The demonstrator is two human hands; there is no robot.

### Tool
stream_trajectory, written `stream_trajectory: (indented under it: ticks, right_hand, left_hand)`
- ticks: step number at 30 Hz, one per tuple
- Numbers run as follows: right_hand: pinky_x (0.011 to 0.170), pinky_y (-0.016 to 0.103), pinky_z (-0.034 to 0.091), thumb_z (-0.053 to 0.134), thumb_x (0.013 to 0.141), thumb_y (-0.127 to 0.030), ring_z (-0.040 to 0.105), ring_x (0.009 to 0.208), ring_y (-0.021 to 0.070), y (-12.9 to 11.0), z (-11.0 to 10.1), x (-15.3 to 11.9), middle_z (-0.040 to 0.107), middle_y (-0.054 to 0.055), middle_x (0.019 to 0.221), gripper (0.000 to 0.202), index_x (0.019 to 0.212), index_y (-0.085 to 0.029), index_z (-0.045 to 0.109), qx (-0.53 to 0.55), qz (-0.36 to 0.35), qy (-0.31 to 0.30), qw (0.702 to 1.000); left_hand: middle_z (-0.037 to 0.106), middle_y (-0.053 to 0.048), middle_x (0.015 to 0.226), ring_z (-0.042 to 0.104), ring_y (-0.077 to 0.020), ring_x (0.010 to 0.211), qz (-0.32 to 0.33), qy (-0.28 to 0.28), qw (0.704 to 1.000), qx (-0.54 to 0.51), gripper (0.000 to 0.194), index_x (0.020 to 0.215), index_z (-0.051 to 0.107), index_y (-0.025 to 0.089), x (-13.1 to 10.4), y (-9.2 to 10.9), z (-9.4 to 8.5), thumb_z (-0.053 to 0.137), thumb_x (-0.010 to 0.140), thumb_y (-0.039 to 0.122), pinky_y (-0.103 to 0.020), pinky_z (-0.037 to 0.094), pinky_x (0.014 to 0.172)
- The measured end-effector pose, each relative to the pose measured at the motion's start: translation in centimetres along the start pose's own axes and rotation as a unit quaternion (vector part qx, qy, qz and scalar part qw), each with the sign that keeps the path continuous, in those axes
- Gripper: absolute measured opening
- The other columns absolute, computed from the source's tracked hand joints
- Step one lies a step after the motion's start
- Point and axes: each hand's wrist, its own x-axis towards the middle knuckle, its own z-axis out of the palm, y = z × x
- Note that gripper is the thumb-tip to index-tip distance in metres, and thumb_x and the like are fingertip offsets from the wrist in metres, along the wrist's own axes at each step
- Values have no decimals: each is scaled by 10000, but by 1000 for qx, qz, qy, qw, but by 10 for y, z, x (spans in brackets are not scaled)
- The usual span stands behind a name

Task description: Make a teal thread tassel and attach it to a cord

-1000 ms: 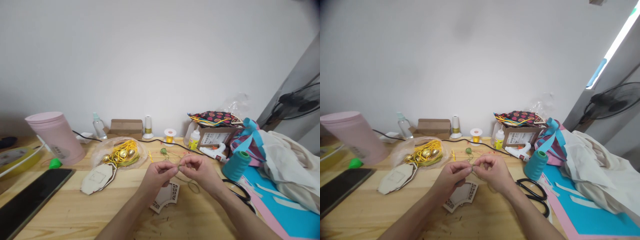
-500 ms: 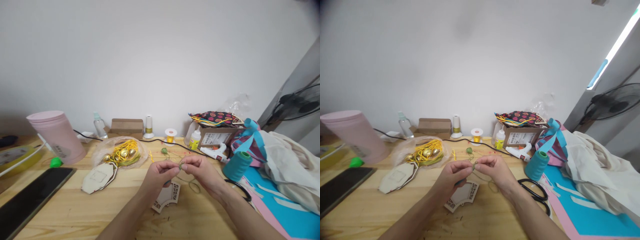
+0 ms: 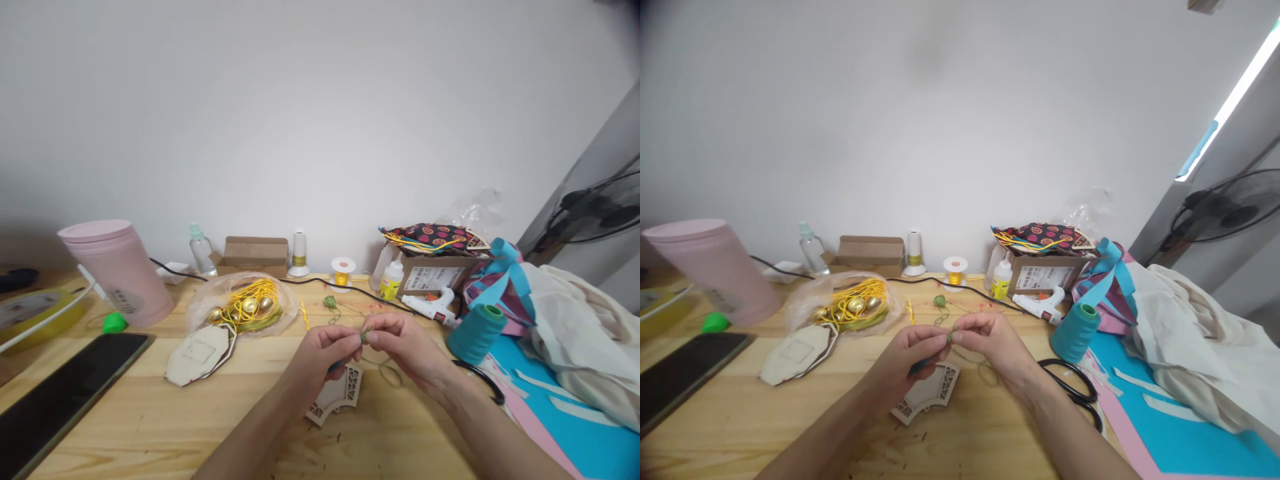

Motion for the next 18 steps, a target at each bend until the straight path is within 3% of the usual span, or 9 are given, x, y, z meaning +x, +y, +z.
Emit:
stream_trajectory:
  ticks: [7,18]
  right_hand:
    - [554,197,357,714,555,-249,470,578,79,-8,7,-4,556,-29,599,149,614,-156,615,-36,-8,26,999]
    - [484,188,295,732,525,-319,404,531,65,-9,9,-4,478,-47,553,257,636,-149,574,-39,-2,21,999]
  left_hand:
    - [259,77,477,151,-33,423,-13,-18,999,-46,238,523,522,126,0,1,1,612,685,275,-188,88,371]
    - [238,76,492,151,-40,450,-27,8,999,-33,189,599,617,124,-1,0,0,657,638,306,-186,107,385]
